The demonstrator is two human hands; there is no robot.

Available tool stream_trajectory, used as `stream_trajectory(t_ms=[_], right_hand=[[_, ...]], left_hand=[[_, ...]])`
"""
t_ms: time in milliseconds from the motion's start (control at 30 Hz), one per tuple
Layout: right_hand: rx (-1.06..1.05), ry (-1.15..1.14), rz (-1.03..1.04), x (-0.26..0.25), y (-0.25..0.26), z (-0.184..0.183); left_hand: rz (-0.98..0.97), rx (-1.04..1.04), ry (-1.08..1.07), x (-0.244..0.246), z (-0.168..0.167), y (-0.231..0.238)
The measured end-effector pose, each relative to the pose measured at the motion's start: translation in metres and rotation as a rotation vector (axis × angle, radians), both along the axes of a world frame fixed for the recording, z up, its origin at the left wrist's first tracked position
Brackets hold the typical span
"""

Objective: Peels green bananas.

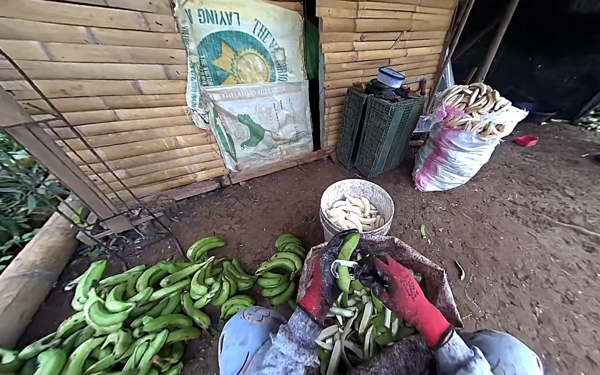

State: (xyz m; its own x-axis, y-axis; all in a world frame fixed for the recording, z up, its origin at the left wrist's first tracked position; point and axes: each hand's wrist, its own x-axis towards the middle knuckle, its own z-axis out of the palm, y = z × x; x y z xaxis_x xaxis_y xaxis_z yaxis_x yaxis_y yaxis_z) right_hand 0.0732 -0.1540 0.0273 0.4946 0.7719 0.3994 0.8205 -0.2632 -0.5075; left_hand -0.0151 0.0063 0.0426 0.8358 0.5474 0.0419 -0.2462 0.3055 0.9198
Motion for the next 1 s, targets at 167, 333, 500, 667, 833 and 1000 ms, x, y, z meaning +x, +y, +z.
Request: stream_trajectory(t_ms=[167,333,500,667,833,1000], right_hand=[[-0.069,0.164,-0.386,0.036,0.013,-0.01],[0.322,0.264,-0.065,0.017,-0.004,-0.02],[0.0,0.188,-0.156,0.002,0.002,-0.019],[0.136,0.171,-0.353,0.033,0.0,-0.007],[0.029,0.111,-0.08,-0.011,-0.001,-0.023],[-0.063,0.097,-0.426,0.037,-0.002,-0.003]], left_hand=[[0.085,0.094,0.109,-0.004,-0.016,-0.017],[0.103,-0.062,0.081,0.007,-0.025,0.011],[-0.05,-0.047,0.114,-0.002,-0.028,0.001],[0.014,0.033,0.185,0.0,-0.023,-0.002],[-0.009,0.06,0.024,0.012,-0.041,0.021],[-0.157,0.186,0.263,-0.009,-0.028,-0.001]])
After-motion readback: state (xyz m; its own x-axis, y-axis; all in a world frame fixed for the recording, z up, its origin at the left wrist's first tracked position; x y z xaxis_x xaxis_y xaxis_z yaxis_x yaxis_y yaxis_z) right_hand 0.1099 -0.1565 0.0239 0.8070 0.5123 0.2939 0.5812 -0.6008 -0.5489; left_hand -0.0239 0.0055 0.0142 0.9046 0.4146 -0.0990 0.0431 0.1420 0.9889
